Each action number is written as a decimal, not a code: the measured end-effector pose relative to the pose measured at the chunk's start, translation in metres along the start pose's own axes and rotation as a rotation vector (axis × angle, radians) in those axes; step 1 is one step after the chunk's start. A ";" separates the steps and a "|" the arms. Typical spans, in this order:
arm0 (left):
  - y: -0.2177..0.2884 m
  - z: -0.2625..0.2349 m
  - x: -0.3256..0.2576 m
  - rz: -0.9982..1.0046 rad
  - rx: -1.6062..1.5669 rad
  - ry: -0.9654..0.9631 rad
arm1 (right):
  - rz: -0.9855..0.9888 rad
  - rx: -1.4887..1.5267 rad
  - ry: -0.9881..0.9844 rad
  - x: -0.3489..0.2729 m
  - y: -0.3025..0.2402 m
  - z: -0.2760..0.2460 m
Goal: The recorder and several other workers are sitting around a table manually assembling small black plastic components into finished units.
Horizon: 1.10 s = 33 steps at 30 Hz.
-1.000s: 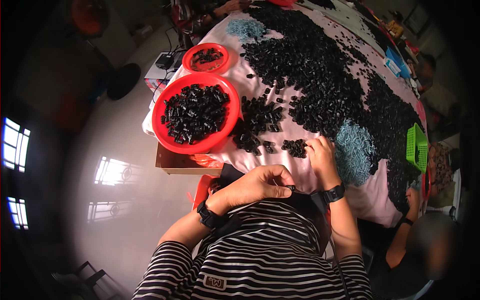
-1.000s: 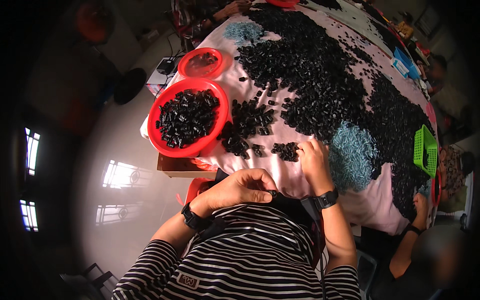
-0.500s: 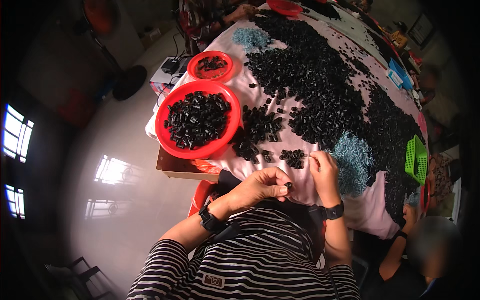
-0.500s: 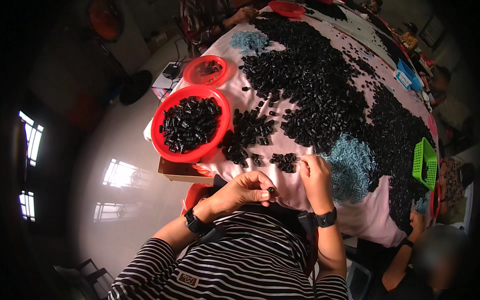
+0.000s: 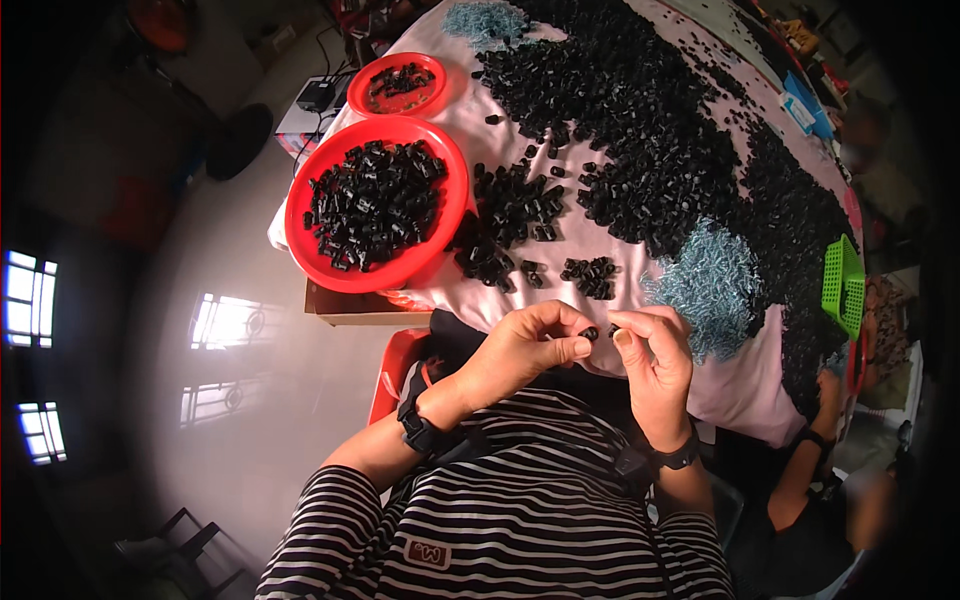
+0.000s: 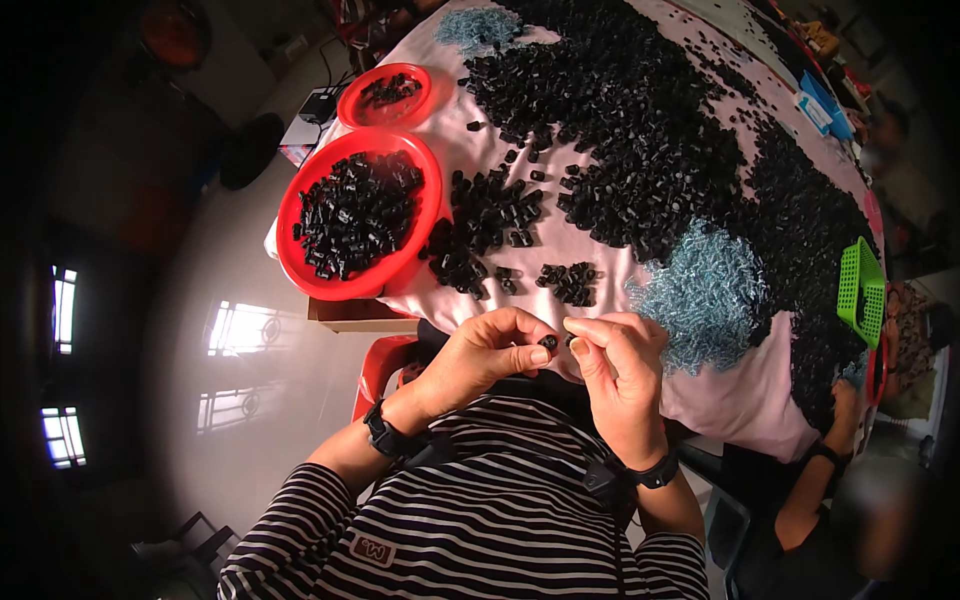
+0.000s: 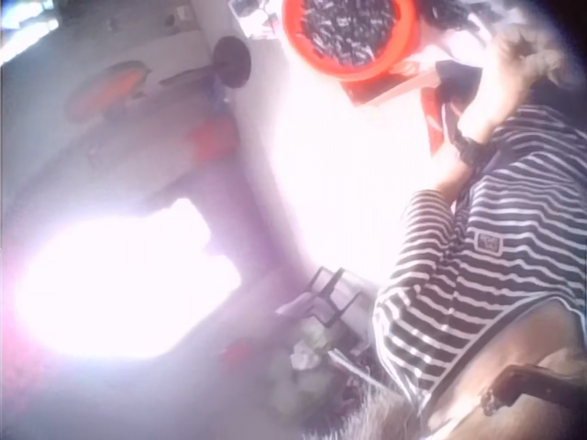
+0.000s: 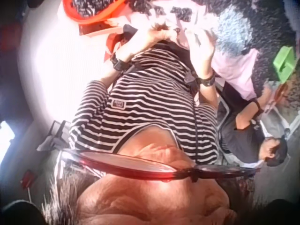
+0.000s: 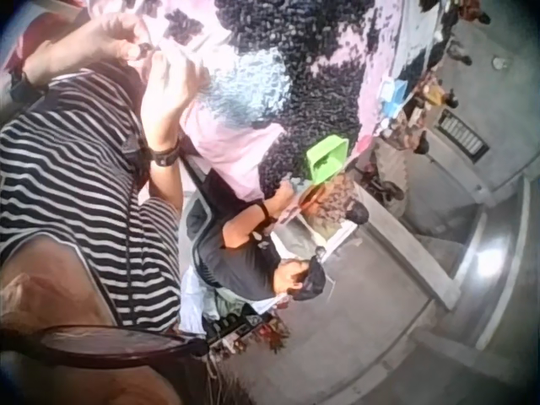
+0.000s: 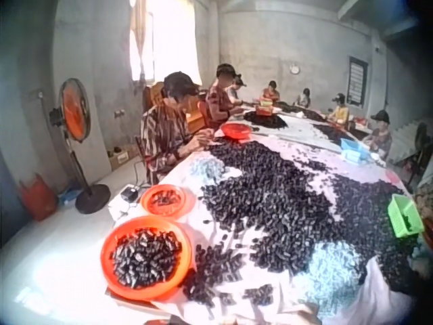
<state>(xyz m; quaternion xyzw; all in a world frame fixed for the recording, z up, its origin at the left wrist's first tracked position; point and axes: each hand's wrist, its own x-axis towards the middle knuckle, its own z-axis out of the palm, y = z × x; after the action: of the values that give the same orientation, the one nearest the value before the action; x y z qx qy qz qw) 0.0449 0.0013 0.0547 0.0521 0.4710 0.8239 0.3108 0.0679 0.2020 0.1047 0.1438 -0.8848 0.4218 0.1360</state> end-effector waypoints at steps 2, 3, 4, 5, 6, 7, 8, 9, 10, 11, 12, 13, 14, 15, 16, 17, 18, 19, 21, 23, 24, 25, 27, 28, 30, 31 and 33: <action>0.001 0.002 -0.001 -0.010 0.031 0.026 | -0.046 -0.039 0.017 -0.001 -0.001 0.004; 0.000 0.003 -0.002 -0.009 0.033 0.028 | -0.047 -0.036 0.017 -0.001 -0.002 0.006; -0.001 0.004 -0.004 0.010 0.064 0.035 | -0.053 -0.038 0.032 -0.003 -0.001 0.008; -0.002 0.006 -0.004 0.028 0.096 0.042 | -0.059 -0.041 0.047 -0.004 0.000 0.010; -0.001 0.007 -0.005 0.029 0.097 0.044 | -0.061 -0.039 0.046 -0.004 0.000 0.010; -0.001 0.008 -0.005 0.038 0.103 0.049 | -0.063 -0.042 0.041 -0.004 0.000 0.011; -0.001 0.008 -0.005 0.047 0.110 0.054 | -0.065 -0.045 0.035 -0.005 0.000 0.012; -0.001 0.008 -0.006 0.048 0.109 0.055 | -0.066 -0.045 0.034 -0.005 0.001 0.013; 0.000 0.009 -0.006 0.038 0.108 0.057 | -0.054 -0.036 0.052 -0.005 0.001 0.014; 0.001 0.009 -0.006 0.027 0.108 0.059 | -0.041 -0.027 0.071 -0.005 0.000 0.015; 0.000 0.009 -0.005 0.026 0.107 0.059 | -0.040 -0.027 0.071 -0.005 0.000 0.015; -0.001 0.008 -0.006 0.026 0.103 0.062 | -0.039 -0.038 0.069 -0.005 0.000 0.015; -0.001 0.008 -0.006 0.025 0.098 0.066 | -0.038 -0.048 0.067 -0.006 0.000 0.015; -0.002 0.008 -0.006 0.022 0.097 0.067 | -0.036 -0.047 0.066 -0.006 0.000 0.016; -0.001 0.009 -0.006 0.027 0.082 0.069 | -0.028 -0.036 0.059 -0.007 -0.002 0.016; -0.001 0.009 -0.006 0.031 0.066 0.071 | -0.020 -0.024 0.051 -0.007 -0.002 0.016; 0.000 0.010 -0.006 0.029 0.066 0.070 | -0.018 -0.024 0.052 -0.007 -0.003 0.016; 0.002 0.011 -0.007 0.017 0.090 0.087 | -0.015 -0.042 0.040 -0.007 -0.002 0.016; 0.005 0.014 -0.008 0.003 0.114 0.104 | -0.012 -0.059 0.029 -0.006 -0.002 0.016; 0.008 0.017 -0.010 0.011 0.139 0.131 | 0.042 0.006 0.015 -0.005 -0.004 0.017; 0.010 0.018 -0.011 0.011 0.139 0.129 | 0.043 0.005 0.016 -0.006 -0.003 0.016; 0.012 0.018 -0.011 0.009 0.146 0.138 | -0.013 -0.084 -0.028 -0.007 0.000 0.014; 0.014 0.018 -0.012 0.007 0.153 0.146 | -0.069 -0.173 -0.070 -0.009 0.000 0.012; 0.015 0.017 -0.012 -0.040 0.138 0.160 | -0.108 -0.260 -0.099 -0.008 -0.005 0.010; 0.014 0.015 -0.011 -0.087 0.123 0.176 | -0.182 -0.363 -0.136 -0.005 -0.012 0.007; 0.011 0.014 -0.011 -0.075 0.112 0.169 | -0.181 -0.363 -0.136 -0.004 -0.018 0.005; 0.011 0.013 -0.011 -0.063 0.101 0.163 | -0.194 -0.427 -0.183 -0.002 -0.027 0.003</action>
<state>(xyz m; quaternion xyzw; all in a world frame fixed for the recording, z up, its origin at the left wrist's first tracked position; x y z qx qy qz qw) 0.0534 0.0011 0.0729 -0.0144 0.5370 0.7905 0.2943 0.0790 0.1838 0.1214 0.2338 -0.9446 0.1954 0.1224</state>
